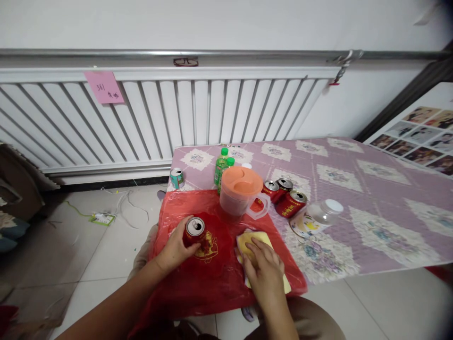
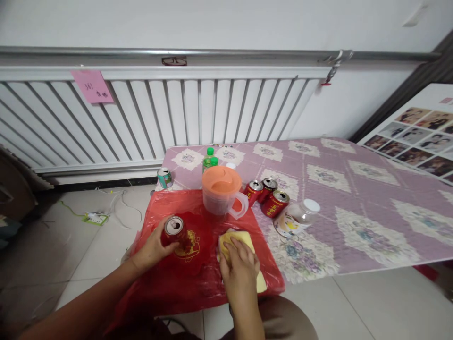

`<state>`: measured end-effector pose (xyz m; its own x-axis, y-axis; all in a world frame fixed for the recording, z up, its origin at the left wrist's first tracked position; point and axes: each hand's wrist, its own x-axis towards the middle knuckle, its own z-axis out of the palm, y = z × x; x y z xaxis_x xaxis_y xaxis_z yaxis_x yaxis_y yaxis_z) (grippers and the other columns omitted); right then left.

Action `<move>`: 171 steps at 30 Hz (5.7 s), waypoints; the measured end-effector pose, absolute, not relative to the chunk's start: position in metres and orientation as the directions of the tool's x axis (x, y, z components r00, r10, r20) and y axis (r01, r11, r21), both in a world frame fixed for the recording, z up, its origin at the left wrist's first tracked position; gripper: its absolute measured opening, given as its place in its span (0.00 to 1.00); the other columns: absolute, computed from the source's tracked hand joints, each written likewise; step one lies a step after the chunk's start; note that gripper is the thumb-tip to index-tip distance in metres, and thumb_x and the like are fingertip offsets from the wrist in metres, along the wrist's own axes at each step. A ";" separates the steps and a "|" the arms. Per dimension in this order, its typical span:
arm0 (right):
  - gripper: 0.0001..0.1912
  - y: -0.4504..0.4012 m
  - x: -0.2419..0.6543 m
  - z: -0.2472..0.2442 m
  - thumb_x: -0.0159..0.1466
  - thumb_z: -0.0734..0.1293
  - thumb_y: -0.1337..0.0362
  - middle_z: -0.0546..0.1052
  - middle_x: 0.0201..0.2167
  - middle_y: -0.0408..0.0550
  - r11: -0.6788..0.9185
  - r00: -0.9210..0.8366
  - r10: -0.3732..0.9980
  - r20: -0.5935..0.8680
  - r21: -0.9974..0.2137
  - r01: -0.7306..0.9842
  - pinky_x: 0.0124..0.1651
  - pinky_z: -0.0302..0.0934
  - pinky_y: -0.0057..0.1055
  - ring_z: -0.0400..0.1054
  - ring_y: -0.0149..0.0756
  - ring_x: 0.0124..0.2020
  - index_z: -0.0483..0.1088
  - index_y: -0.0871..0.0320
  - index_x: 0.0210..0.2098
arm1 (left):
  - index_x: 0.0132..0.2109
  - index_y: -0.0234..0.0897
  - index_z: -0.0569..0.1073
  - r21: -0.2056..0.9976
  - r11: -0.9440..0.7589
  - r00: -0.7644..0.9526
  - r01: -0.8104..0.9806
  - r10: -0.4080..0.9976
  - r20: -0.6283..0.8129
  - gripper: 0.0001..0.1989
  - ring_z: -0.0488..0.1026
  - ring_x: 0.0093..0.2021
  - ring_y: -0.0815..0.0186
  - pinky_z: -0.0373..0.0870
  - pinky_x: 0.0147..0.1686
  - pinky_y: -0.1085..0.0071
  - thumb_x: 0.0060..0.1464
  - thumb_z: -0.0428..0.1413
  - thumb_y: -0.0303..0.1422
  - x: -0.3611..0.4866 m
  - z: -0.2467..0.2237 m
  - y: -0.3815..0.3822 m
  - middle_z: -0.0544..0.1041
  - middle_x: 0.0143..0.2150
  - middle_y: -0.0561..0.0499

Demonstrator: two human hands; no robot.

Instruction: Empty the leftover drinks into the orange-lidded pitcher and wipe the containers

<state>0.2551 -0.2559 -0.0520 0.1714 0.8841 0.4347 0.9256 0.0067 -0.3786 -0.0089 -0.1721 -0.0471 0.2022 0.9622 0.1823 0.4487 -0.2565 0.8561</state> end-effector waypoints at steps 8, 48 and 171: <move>0.14 -0.247 0.250 -0.058 0.67 0.62 0.59 0.81 0.48 0.51 0.000 0.139 0.913 0.384 -0.341 0.940 0.53 0.52 0.45 0.71 0.46 0.51 0.78 0.56 0.44 | 0.61 0.36 0.62 0.898 -0.190 0.233 0.397 0.967 0.102 0.36 0.67 0.64 0.55 0.58 0.67 0.55 0.45 0.62 0.28 -0.012 -0.030 -0.168 0.70 0.62 0.42; 0.20 -0.264 0.278 -0.063 0.60 0.70 0.49 0.78 0.47 0.52 0.155 0.742 0.670 -0.034 -0.971 -0.184 0.43 0.70 0.37 0.75 0.41 0.45 0.68 0.53 0.44 | 0.58 0.36 0.64 0.987 -0.130 0.510 0.092 0.858 0.065 0.35 0.71 0.58 0.57 0.66 0.61 0.57 0.41 0.64 0.24 0.138 0.009 -0.197 0.73 0.56 0.43; 0.09 -0.284 0.387 -0.068 0.62 0.63 0.64 0.75 0.28 0.52 -0.465 0.553 0.823 0.132 -0.405 0.788 0.32 0.54 0.33 0.68 0.42 0.32 0.71 0.55 0.27 | 0.51 0.38 0.71 0.259 -0.948 0.916 0.185 0.261 0.304 0.13 0.69 0.60 0.57 0.68 0.60 0.61 0.59 0.55 0.30 0.066 -0.112 -0.279 0.78 0.53 0.46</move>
